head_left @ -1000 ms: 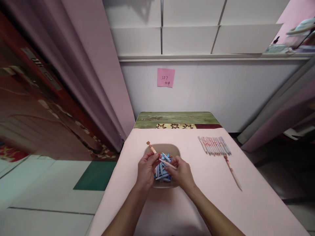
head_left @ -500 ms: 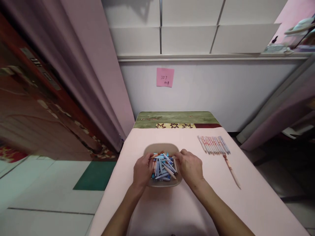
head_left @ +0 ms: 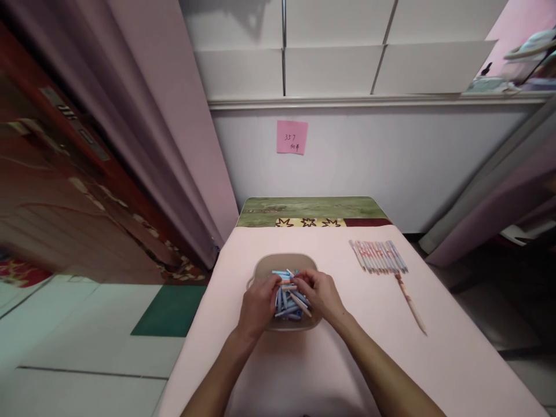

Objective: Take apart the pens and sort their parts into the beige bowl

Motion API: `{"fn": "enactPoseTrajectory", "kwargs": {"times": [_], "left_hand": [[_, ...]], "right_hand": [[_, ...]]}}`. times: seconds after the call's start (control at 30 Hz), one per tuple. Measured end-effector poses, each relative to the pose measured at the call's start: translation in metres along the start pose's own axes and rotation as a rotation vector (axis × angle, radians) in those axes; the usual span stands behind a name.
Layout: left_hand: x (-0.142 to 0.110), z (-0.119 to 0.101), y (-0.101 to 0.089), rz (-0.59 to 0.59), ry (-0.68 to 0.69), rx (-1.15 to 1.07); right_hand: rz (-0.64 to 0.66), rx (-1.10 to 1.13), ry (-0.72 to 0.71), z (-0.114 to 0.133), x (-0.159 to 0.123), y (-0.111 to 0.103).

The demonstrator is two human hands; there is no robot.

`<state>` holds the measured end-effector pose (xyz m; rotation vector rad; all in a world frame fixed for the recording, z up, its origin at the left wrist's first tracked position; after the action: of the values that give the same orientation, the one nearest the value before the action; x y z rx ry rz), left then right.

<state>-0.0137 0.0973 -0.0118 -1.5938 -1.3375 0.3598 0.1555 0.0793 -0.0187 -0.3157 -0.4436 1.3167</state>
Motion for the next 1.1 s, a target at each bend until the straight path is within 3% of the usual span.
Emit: {"fn": "enactPoseTrajectory", "kwargs": {"times": [0.2, 0.33, 0.4, 0.53, 0.6, 0.67, 0.77, 0.87, 1.0, 1.1], "left_hand": [[0.001, 0.009, -0.005, 0.053, -0.105, 0.288], [0.001, 0.007, -0.007, -0.009, -0.056, 0.339], [0.0, 0.01, -0.012, -0.062, -0.037, 0.315], [-0.002, 0.028, -0.025, -0.135, -0.107, 0.297], [-0.002, 0.037, -0.025, -0.11, -0.174, 0.313], [-0.002, 0.043, -0.021, -0.056, -0.236, 0.325], [-0.003, 0.046, -0.012, -0.002, -0.283, 0.317], [-0.005, 0.041, -0.013, -0.023, -0.261, 0.346], [-0.003, 0.021, -0.02, -0.141, -0.167, 0.404], [0.003, 0.015, 0.0, 0.026, -0.215, 0.207]], "right_hand": [[-0.015, -0.025, -0.069, -0.008, 0.001, -0.009], [-0.194, -0.228, -0.105, -0.027, -0.001, -0.045], [-0.268, -0.415, 0.007, -0.057, -0.008, -0.076], [-0.327, -0.842, 0.407, -0.136, -0.039, -0.151], [-0.366, -0.925, 0.595, -0.168, -0.06, -0.181], [-0.375, -0.939, 0.68, -0.187, -0.074, -0.197], [-0.301, -0.907, 0.708, -0.197, -0.082, -0.204], [-0.239, -0.893, 0.698, -0.191, -0.082, -0.202], [-0.249, -0.822, 0.653, -0.162, -0.079, -0.189], [-0.276, -0.616, 0.485, -0.122, -0.072, -0.16]]}}
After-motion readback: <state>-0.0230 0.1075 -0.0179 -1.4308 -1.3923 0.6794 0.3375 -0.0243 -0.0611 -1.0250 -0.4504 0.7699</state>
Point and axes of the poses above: each hand's wrist, its own x-axis towards the middle knuckle, its own y-axis out of the palm, z = x × y, the point moved 5 cm from there along x, towards the middle knuckle, and after that the axes turned 6 degrees about -z, right-handed, at the moved point
